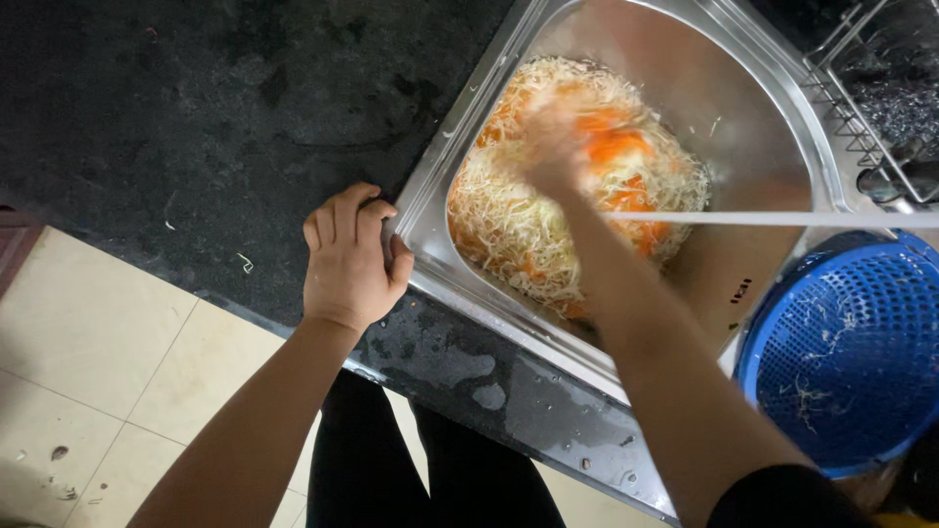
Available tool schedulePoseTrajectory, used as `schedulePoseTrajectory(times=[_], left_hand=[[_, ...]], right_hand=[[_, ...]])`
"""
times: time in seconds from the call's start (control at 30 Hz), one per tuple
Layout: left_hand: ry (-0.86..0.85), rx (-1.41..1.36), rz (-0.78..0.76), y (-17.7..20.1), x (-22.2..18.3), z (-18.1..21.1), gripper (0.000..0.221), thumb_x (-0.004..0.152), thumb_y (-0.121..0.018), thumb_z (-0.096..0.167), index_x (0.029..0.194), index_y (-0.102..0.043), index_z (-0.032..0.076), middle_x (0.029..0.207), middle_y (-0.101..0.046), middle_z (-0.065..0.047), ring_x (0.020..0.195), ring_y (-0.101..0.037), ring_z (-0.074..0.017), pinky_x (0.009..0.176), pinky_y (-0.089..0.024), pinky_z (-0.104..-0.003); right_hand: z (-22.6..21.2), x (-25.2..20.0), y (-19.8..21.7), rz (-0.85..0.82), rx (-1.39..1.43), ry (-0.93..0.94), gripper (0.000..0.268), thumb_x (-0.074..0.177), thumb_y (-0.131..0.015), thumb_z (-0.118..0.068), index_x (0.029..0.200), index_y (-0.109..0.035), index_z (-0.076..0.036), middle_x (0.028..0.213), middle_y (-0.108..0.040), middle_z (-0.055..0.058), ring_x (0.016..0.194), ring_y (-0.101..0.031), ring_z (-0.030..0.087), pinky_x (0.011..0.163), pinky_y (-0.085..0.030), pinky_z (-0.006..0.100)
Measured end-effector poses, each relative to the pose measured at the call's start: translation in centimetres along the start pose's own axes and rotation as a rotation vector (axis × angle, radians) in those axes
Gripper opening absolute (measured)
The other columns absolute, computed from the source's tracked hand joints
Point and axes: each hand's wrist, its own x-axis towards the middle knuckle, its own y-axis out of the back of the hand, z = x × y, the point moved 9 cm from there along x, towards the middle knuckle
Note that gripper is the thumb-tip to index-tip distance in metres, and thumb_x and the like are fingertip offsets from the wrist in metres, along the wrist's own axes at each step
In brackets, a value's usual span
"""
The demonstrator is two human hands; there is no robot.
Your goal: The person washes their hands, rinses a cleaver, handles chopped garlic, and then washes a large amount of shredded cabbage and carrots in a kitchen sink by hand using a small green strainer.
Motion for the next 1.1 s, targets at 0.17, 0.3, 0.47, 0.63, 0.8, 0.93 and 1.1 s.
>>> schedulePoseTrajectory(times=[0.17, 0.3, 0.47, 0.63, 0.8, 0.93, 1.1], left_hand=[[-0.012, 0.032, -0.017, -0.2, 0.0, 0.0, 0.041, 0.087, -0.066, 0.022, 0.123, -0.052, 0.007, 0.138, -0.051, -0.016, 0.128, -0.047, -0.0368, 0.108, -0.034, -0.053], [-0.011, 0.008, -0.010, -0.2, 0.0, 0.1, 0.042, 0.087, -0.066, 0.022, 0.124, -0.051, 0.008, 0.139, -0.050, -0.015, 0.130, -0.047, -0.0359, 0.109, -0.034, -0.053], [0.001, 0.007, -0.030, -0.4, 0.1, -0.1, 0.042, 0.087, -0.065, 0.021, 0.124, -0.051, 0.007, 0.138, -0.050, -0.014, 0.129, -0.047, -0.0358, 0.109, -0.033, -0.053], [0.005, 0.011, -0.031, -0.3, 0.1, 0.0, 0.041, 0.087, -0.065, 0.021, 0.124, -0.051, 0.008, 0.138, -0.051, -0.014, 0.129, -0.047, -0.0356, 0.109, -0.033, -0.053], [-0.006, 0.005, -0.010, 0.0, 0.2, 0.3, 0.041, 0.086, -0.066, 0.021, 0.122, -0.052, 0.008, 0.138, -0.051, -0.014, 0.128, -0.048, -0.0365, 0.108, -0.034, -0.053], [-0.011, 0.022, -0.025, -0.2, 0.3, 0.2, 0.041, 0.085, -0.065, 0.021, 0.122, -0.052, 0.007, 0.138, -0.052, -0.014, 0.129, -0.048, -0.0374, 0.108, -0.035, -0.054], [-0.012, 0.037, -0.025, -0.2, 0.5, 0.2, 0.041, 0.086, -0.064, 0.019, 0.124, -0.052, 0.007, 0.138, -0.052, -0.015, 0.128, -0.049, -0.0364, 0.107, -0.035, -0.053]], right_hand=[[-8.1, -10.6, -1.6, -0.270, 0.035, 0.263, 0.095, 0.065, -0.077, -0.053, 0.151, -0.048, -0.023, 0.155, -0.043, 0.021, 0.139, -0.038, 0.041, 0.112, -0.035, 0.055], [0.0, -11.5, 3.7, -0.312, 0.167, -0.138, 0.077, 0.076, -0.063, -0.045, 0.147, -0.049, -0.018, 0.144, -0.056, 0.016, 0.124, -0.055, 0.033, 0.100, -0.047, 0.047], [3.3, -7.2, 7.2, -0.084, 0.203, -0.533, 0.056, 0.103, -0.044, -0.048, 0.141, -0.042, -0.007, 0.125, -0.063, 0.018, 0.103, -0.069, 0.031, 0.079, -0.056, 0.045], [-8.9, -8.1, 1.1, -0.025, -0.535, 0.329, 0.072, 0.101, -0.058, -0.051, 0.153, -0.028, -0.010, 0.153, -0.032, 0.026, 0.142, -0.038, 0.044, 0.103, -0.038, 0.067], [0.2, -12.2, 0.5, -0.337, 0.235, -0.121, 0.066, 0.086, -0.067, -0.030, 0.147, -0.048, -0.011, 0.145, -0.051, 0.022, 0.124, -0.056, 0.040, 0.097, -0.050, 0.054], [5.7, -8.6, 9.0, 0.088, 0.010, -0.531, 0.060, 0.096, -0.062, -0.048, 0.134, -0.057, -0.003, 0.139, -0.053, 0.024, 0.115, -0.059, 0.036, 0.094, -0.052, 0.049], [-7.8, -5.8, 5.2, -0.053, -0.483, -0.112, 0.079, 0.082, -0.071, -0.022, 0.151, -0.034, -0.013, 0.152, -0.022, 0.028, 0.140, -0.031, 0.050, 0.110, -0.035, 0.070]])
